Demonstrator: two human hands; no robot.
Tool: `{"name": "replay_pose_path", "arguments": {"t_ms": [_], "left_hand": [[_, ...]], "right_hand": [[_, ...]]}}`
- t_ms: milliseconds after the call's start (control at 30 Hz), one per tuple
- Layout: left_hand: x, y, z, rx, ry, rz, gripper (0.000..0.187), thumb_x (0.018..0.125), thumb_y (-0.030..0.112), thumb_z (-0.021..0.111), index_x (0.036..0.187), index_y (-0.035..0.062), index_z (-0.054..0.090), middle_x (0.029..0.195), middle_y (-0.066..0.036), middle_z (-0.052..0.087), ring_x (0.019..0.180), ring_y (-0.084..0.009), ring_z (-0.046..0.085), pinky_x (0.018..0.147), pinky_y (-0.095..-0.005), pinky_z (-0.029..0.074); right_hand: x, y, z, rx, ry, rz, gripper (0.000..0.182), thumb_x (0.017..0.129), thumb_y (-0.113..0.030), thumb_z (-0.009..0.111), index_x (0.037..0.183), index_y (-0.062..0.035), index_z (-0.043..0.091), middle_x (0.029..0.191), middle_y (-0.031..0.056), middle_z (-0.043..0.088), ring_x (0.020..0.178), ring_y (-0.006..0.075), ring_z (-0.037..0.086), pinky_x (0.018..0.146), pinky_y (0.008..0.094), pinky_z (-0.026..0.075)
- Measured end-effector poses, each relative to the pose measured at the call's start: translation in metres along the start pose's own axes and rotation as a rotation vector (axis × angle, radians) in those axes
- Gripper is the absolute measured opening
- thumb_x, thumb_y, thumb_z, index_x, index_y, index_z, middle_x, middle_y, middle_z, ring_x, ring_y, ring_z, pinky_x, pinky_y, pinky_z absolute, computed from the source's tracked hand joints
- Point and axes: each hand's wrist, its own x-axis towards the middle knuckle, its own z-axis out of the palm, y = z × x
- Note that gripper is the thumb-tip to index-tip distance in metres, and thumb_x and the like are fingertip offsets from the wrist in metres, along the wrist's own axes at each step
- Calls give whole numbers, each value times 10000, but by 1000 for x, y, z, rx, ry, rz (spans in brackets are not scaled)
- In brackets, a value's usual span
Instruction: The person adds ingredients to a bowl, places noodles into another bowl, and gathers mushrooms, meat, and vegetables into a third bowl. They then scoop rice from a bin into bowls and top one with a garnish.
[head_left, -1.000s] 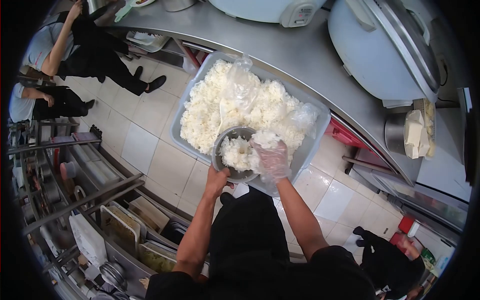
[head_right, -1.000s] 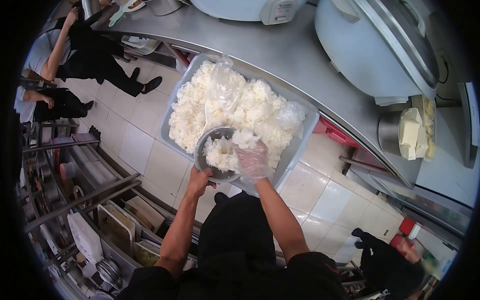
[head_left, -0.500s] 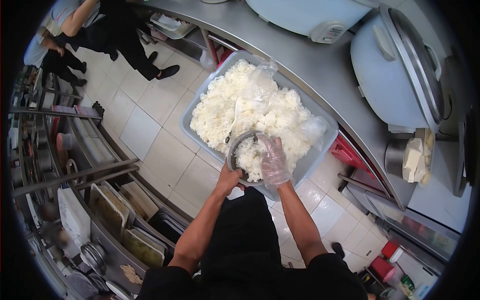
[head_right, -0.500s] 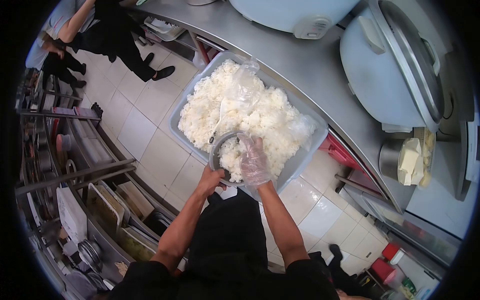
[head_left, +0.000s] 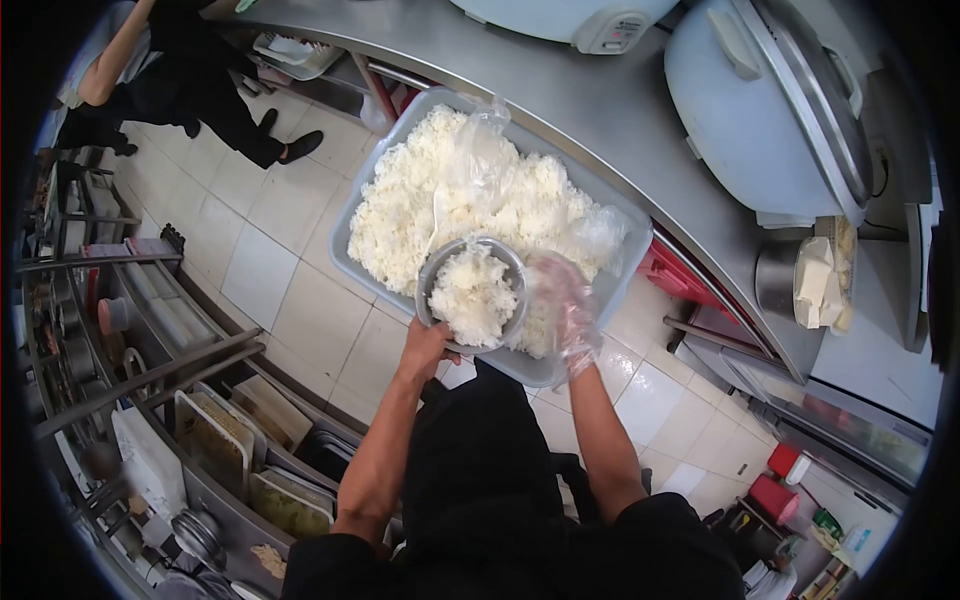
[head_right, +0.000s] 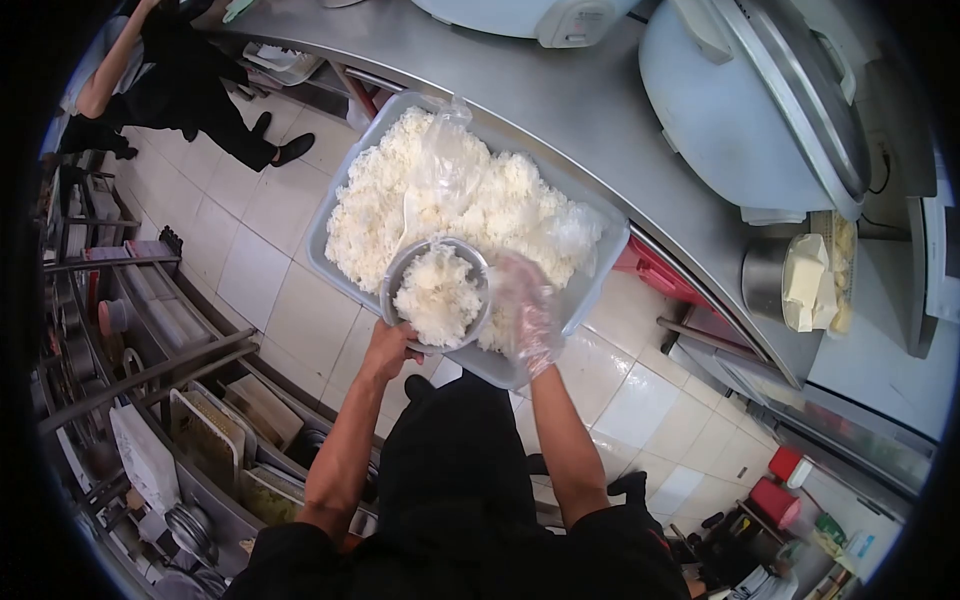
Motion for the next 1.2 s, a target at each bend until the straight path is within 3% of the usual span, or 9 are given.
{"name": "replay_pose_path", "arguments": {"t_ms": [33,200,367,567,700,767,967,1067,1200], "left_hand": [[1,-1,-6,-39,8,3,338,745,21,491,1068,-75,464,767,-166,600,520,-238,599,344,-303,446],[-3,7,-28,-62,69,-18,342,747,4,464,1071,-104,458,777,-190,602,524,-253,602,358,-308,456],[-15,15,-26,-38,119,5,338,729,-8,449,1042,-136,460,775,-213,601,515,-261,598,361,-306,461],[-9,5,-18,-38,84,-47,385,727,-6,445,1099,-106,451,797,-195,601,531,-250,604,358,-300,457],[-9,4,-6,-41,73,38,364,717,-1,434,1057,-133,437,750,-194,575,513,-247,583,351,-296,442],[-5,-1,-7,-9,46,22,379,705,0,438,1064,-122,433,756,-190,575,517,-244,587,350,-295,443],[-4,-2,14,-51,22,22,400,704,-8,456,1090,-111,427,781,-192,589,523,-251,598,356,-300,445],[0,-7,15,-47,73,38,399,705,-21,457,1096,-100,431,800,-190,599,535,-252,605,355,-303,444],[-3,-9,1,-73,41,25,441,745,-9,503,1161,-73,372,811,-186,600,542,-251,606,333,-300,447]], "right_hand": [[5,-2,-22,-596,137,-217,563,914,-464,382,1329,-86,423,1282,171,487,1239,229,420,1074,353,235],[19,61,-63,-2474,405,189,909,709,-452,669,1411,-75,231,1390,196,296,1260,407,276,1044,514,247],[24,72,-47,-2046,618,298,972,654,-477,699,1405,-70,233,1423,220,202,1311,477,121,1064,503,213],[67,85,-156,-2388,254,236,624,668,-349,708,1192,-87,493,1198,152,516,1175,298,431,987,416,347],[41,45,-131,-982,294,-151,404,751,-210,631,1111,-61,525,1026,82,618,970,246,562,904,359,416],[28,28,-98,-720,280,-200,338,787,-117,608,1105,-50,515,1013,94,619,889,238,603,827,317,474],[-4,27,41,-817,220,-391,408,846,-216,586,1190,-36,459,1070,155,584,978,307,583,854,332,465],[-4,35,47,-1721,128,-549,522,809,-221,653,1258,-52,447,1201,224,506,1032,295,559,905,398,436],[-21,18,60,-1755,129,-374,655,836,-299,598,1353,-16,315,1309,246,403,1134,375,482,964,406,384]]}}
